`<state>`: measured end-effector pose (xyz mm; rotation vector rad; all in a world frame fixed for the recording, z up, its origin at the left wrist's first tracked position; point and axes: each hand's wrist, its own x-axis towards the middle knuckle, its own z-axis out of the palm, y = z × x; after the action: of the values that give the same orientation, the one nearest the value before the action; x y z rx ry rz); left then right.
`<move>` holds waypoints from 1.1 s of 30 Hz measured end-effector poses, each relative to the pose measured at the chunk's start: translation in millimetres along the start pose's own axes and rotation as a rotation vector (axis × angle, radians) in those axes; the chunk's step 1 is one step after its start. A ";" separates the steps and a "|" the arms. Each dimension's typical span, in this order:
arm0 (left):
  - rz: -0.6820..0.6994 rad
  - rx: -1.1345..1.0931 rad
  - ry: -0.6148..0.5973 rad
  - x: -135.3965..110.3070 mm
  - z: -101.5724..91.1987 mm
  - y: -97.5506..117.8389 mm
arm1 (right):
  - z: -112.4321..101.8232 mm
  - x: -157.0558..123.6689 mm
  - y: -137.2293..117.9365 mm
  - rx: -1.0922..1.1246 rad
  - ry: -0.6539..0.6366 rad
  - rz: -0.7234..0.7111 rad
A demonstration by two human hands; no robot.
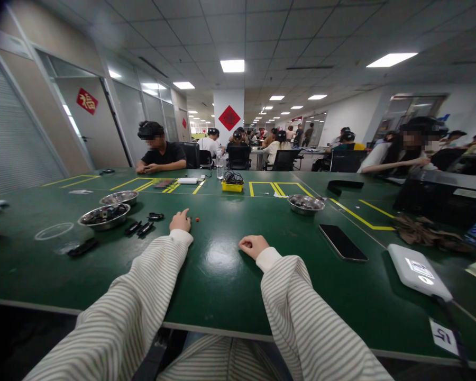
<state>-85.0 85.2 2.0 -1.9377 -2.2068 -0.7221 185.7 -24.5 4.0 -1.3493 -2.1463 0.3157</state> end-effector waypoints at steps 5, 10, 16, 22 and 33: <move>-0.031 0.050 -0.064 -1.4 -2.4 -0.7 | -0.2 -0.4 0.0 -0.001 -0.007 -0.016; 0.250 0.054 0.032 -4.9 -0.4 4.5 | 0.1 -0.6 1.3 -0.011 -0.016 -0.025; 0.535 0.013 -0.057 -10.5 -2.4 17.0 | 0.3 -0.5 0.8 -0.010 -0.011 -0.032; 0.911 -0.137 -0.160 -47.6 -9.6 56.3 | 1.4 -0.2 0.3 0.020 0.023 -0.002; 1.166 -0.350 -0.202 -93.1 -24.2 93.0 | 1.5 1.0 -1.5 0.048 0.112 0.072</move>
<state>15.2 -2.8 12.3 -2.9830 -0.6610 -0.6931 183.4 -24.2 3.9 -1.3859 -1.9897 0.3108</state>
